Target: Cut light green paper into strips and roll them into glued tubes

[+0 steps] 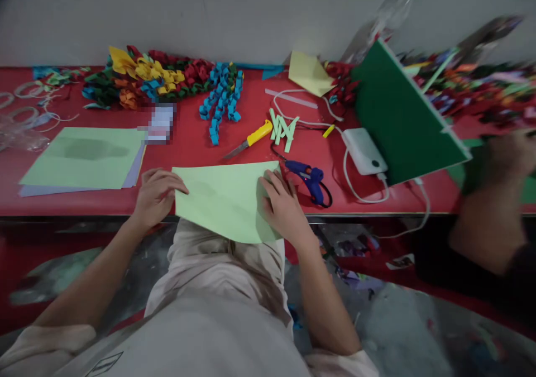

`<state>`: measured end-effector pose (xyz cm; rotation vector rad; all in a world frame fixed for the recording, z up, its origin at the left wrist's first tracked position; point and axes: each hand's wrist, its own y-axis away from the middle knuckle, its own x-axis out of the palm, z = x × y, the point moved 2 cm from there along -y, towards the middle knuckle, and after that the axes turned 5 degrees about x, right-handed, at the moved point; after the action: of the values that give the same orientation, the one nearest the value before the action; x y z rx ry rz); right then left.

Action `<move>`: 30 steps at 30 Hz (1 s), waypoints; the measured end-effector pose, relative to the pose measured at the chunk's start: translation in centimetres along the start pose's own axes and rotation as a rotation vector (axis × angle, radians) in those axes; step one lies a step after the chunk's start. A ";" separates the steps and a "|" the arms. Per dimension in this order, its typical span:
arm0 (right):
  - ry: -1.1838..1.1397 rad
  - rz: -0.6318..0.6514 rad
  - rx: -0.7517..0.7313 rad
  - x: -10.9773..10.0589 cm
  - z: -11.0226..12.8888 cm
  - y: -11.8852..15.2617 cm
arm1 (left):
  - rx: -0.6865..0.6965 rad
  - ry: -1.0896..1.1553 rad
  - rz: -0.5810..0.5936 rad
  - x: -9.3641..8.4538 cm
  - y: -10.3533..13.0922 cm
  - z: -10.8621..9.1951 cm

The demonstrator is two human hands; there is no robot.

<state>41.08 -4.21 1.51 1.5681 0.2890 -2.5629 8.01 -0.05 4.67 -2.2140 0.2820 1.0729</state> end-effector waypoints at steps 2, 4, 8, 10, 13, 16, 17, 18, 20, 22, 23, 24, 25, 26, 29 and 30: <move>-0.014 -0.004 0.001 0.0 -0.1 0.0 | 0.013 0.086 0.022 0.3 -0.7 -0.1; -0.046 0.009 -0.007 -0.1 -0.2 -0.1 | 0.028 0.204 0.038 0.7 -1.1 -0.3; -0.072 0.010 -0.015 -0.4 0.1 -0.1 | 0.048 0.266 0.088 0.6 -0.2 -0.4; -0.043 0.004 0.008 -0.4 0.4 -0.1 | 0.053 0.237 0.142 0.0 0.8 -0.2; 0.018 0.004 0.035 -0.4 1.0 0.0 | 0.057 0.179 0.242 -0.9 2.3 0.4; 0.061 0.002 0.033 -0.2 1.1 -0.1 | 0.038 0.100 0.286 -1.5 3.1 1.0; 0.068 0.004 0.034 -0.1 1.1 -0.1 | 0.036 0.076 0.285 -1.5 3.1 1.2; 0.073 0.009 0.038 0.0 1.1 -0.1 | 0.039 0.057 0.279 -1.5 3.1 1.3; 0.073 0.017 0.048 0.0 1.3 -0.1 | 0.062 0.041 0.267 -1.3 2.9 1.6; 0.054 -0.025 0.044 -0.6 1.9 0.0 | 0.093 0.054 0.266 -1.1 2.5 2.0; 0.032 -0.072 0.029 -1.2 2.5 0.1 | 0.104 0.067 0.264 -1.0 2.3 2.2; -0.001 -0.136 -0.003 -2.1 3.3 0.2 | 0.109 0.083 0.261 -0.9 2.1 2.5; -0.049 -0.199 -0.052 -3.3 4.4 0.3 | 0.109 0.103 0.253 -0.9 1.9 2.8; -0.111 -0.245 -0.124 -4.6 5.6 0.4 | 0.105 0.125 0.239 -0.9 1.7 3.2; -0.246 -0.313 -0.427 -9.0 10.1 1.7 | 0.093 0.215 0.185 -0.9 1.2 3.8; -0.266 -0.340 -0.529 -10.3 11.6 2.6 | 0.086 0.233 0.172 -0.9 1.1 3.9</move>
<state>36.21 -9.33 15.62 1.0456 1.1728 -2.5725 4.49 1.52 3.02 -2.2689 0.6182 0.8716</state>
